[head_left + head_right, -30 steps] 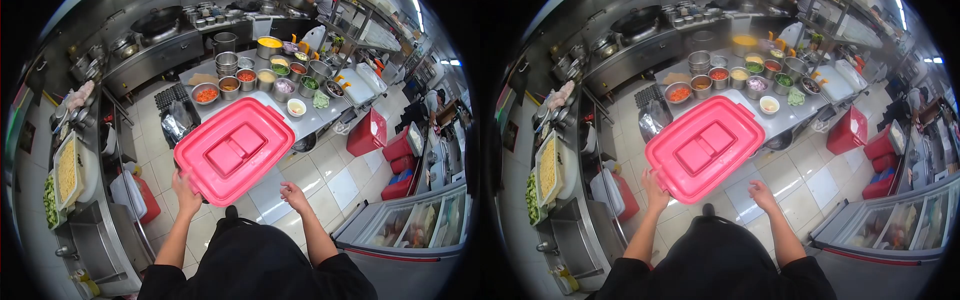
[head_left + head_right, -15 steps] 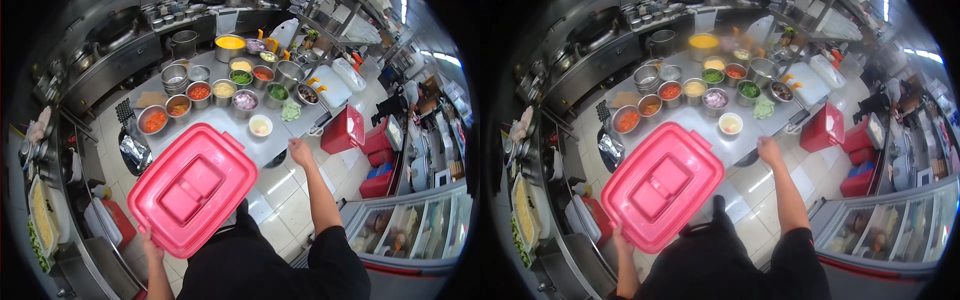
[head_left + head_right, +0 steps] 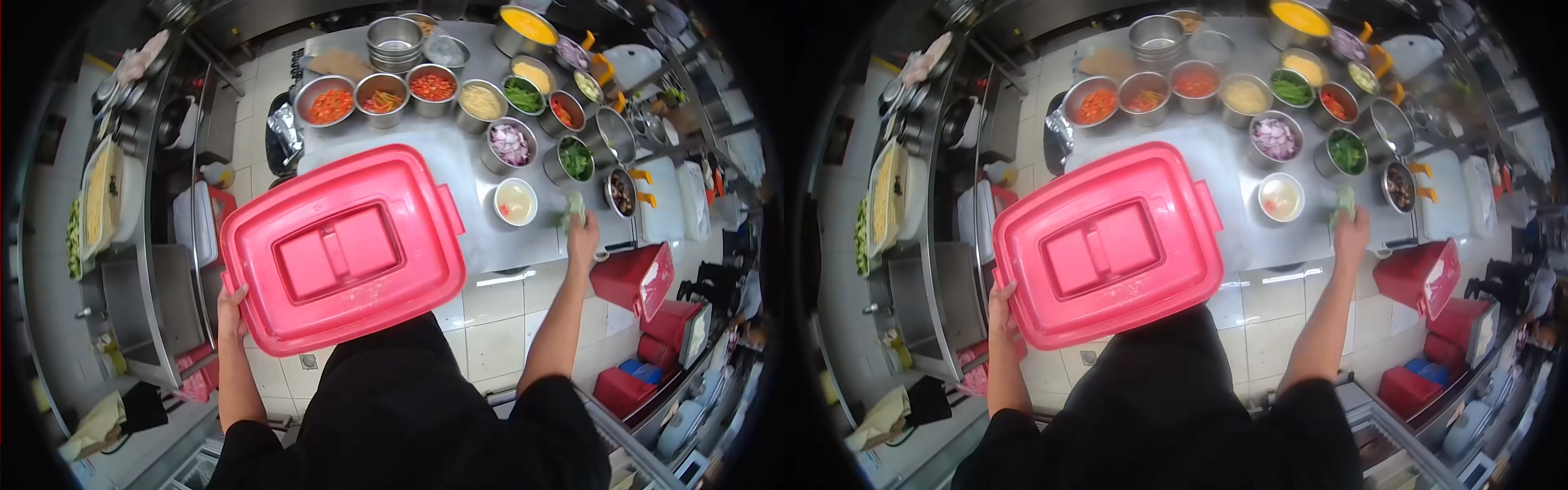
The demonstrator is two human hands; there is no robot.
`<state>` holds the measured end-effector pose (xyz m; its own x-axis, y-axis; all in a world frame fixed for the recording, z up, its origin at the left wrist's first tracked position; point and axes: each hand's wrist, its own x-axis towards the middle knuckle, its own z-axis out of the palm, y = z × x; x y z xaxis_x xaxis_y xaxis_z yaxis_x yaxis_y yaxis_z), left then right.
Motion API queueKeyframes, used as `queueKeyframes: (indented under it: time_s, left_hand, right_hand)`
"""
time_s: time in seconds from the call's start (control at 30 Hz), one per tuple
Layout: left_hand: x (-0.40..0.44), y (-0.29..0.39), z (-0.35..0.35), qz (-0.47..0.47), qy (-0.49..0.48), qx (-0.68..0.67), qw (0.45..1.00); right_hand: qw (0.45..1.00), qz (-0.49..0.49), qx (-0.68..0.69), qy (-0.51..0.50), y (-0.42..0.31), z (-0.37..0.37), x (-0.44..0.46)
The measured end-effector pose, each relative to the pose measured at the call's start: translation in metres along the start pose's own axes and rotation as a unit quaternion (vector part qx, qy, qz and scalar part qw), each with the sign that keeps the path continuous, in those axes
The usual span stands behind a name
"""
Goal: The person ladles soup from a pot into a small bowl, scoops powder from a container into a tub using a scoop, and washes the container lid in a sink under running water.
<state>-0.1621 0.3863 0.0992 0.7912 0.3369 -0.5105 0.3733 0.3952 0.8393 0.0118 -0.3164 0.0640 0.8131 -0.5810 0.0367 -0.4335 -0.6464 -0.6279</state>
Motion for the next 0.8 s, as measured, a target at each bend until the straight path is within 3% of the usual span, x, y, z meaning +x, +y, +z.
queueKeyframes:
  time_s: [0.1, 0.17, 0.2, 0.27, 0.3, 0.37, 0.4, 0.47, 0.53, 0.7, 0.8]
  left_hand:
    - [0.002, 0.001, 0.005, 0.012, 0.026, -0.035, 0.999]
    - [0.005, -0.001, 0.003, 0.03, 0.025, -0.043, 0.998]
    - [0.009, -0.005, -0.003, 0.034, 0.008, -0.052, 0.998]
    - [0.012, -0.009, -0.007, 0.036, 0.0, -0.05, 0.998]
    - [0.011, -0.008, -0.003, 0.043, 0.002, -0.066, 0.997]
    - [0.013, -0.005, 0.0, 0.05, -0.005, -0.08, 0.996]
    - [0.013, -0.006, -0.001, 0.051, -0.004, -0.088, 0.995]
    - [0.012, -0.009, -0.003, 0.049, -0.012, -0.096, 0.994]
    - [0.01, -0.002, 0.007, 0.049, -0.007, -0.116, 0.992]
    - [0.013, -0.005, -0.003, 0.039, 0.008, -0.173, 0.984]
    - [0.02, -0.003, -0.006, 0.075, -0.033, -0.125, 0.989]
  right_hand:
    - [0.978, -0.065, 0.133, -0.148, -0.101, -0.038, -0.106]
    - [0.912, -0.33, 0.105, -0.22, -0.13, -0.018, -0.153]
    - [0.89, -0.371, -0.006, -0.264, -0.153, -0.007, -0.178]
    - [0.828, -0.339, -0.134, -0.426, -0.179, 0.043, -0.229]
    - [0.818, -0.393, -0.128, -0.401, -0.199, 0.061, -0.26]
    - [0.781, -0.363, -0.113, -0.496, -0.238, 0.088, -0.308]
    - [0.744, -0.459, -0.04, -0.484, -0.239, 0.115, -0.339]
    - [0.671, -0.561, 0.047, -0.482, -0.256, 0.155, -0.387]
    - [0.642, -0.529, 0.145, -0.535, -0.277, 0.167, -0.407]
    - [0.69, -0.463, 0.134, -0.54, -0.305, 0.191, -0.422]
    - [0.725, -0.517, 0.16, -0.426, -0.326, 0.203, -0.4]
